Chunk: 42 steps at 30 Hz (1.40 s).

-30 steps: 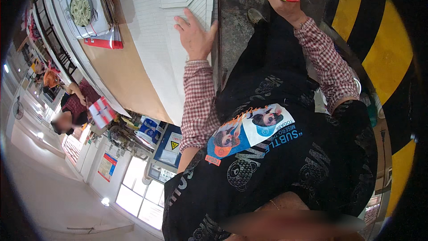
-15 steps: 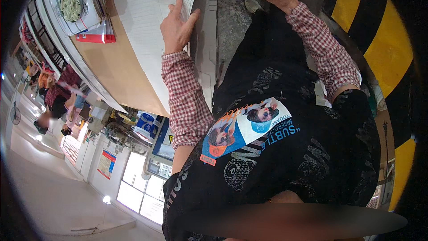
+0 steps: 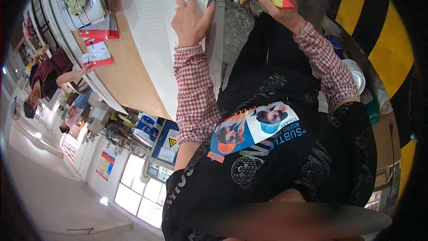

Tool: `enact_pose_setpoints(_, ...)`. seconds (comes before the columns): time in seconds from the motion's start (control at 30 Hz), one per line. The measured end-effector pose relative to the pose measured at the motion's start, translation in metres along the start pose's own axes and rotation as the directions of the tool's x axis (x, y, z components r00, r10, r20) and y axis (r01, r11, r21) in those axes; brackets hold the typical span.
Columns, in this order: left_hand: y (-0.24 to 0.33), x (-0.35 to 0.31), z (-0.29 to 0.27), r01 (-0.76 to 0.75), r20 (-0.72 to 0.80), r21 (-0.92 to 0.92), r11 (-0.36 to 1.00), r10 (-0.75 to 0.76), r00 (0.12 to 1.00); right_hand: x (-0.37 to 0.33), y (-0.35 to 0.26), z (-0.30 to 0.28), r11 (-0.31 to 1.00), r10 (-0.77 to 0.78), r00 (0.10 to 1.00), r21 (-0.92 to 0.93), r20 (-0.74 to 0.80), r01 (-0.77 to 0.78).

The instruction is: Applying adhesive to corrugated paper strips using a brush.

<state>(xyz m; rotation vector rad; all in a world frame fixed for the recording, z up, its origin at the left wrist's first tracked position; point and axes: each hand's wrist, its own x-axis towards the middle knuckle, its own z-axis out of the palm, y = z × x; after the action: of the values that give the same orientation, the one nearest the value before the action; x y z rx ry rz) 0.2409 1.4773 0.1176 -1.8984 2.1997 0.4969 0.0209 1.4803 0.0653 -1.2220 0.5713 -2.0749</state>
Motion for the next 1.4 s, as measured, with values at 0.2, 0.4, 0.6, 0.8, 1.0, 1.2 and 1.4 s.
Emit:
enact_pose_setpoints(0.2, 0.018, -0.011, 0.031, 0.202, -0.071, -0.012, 0.979, -0.202, 0.977, 0.029, -0.057, -0.006, 0.673, 0.618, 0.770, -0.611, 0.157, -0.416)
enact_pose_setpoints(0.4, 0.015, -0.067, 0.083, 0.498, -0.157, -0.010, 0.867, -0.493, 0.856, 0.012, -0.043, -0.018, 0.727, 0.525, 0.827, -0.611, 0.200, -0.314)
enact_pose_setpoints(0.6, -0.012, -0.087, 0.047, 0.291, -0.051, -0.071, 0.954, -0.294, 0.954, 0.009, -0.040, -0.015, 0.765, 0.496, 0.833, -0.575, 0.243, -0.288)
enact_pose_setpoints(0.8, -0.017, -0.077, 0.009, 0.185, 0.093, -0.168, 0.968, -0.171, 0.981, 0.026, -0.029, -0.010, 0.819, 0.333, 0.903, -0.558, 0.272, -0.133)
enact_pose_setpoints(1.0, -0.014, -0.048, 0.005, 0.124, 0.108, -0.205, 0.971, -0.103, 0.989, -0.022, 0.026, -0.006, 0.999, -0.045, 0.998, 0.022, -0.037, 0.046)
enact_pose_setpoints(1.2, -0.012, -0.050, 0.003, 0.187, 0.134, -0.189, 0.964, -0.163, 0.977, 0.006, -0.018, 0.002, 0.978, 0.146, 0.986, -0.161, 0.083, -0.131)
enact_pose_setpoints(1.4, 0.000, -0.033, 0.008, 0.112, 0.095, -0.041, 0.993, -0.108, 0.990, 0.002, -0.034, -0.002, 0.821, 0.420, 0.894, -0.485, 0.157, -0.301)
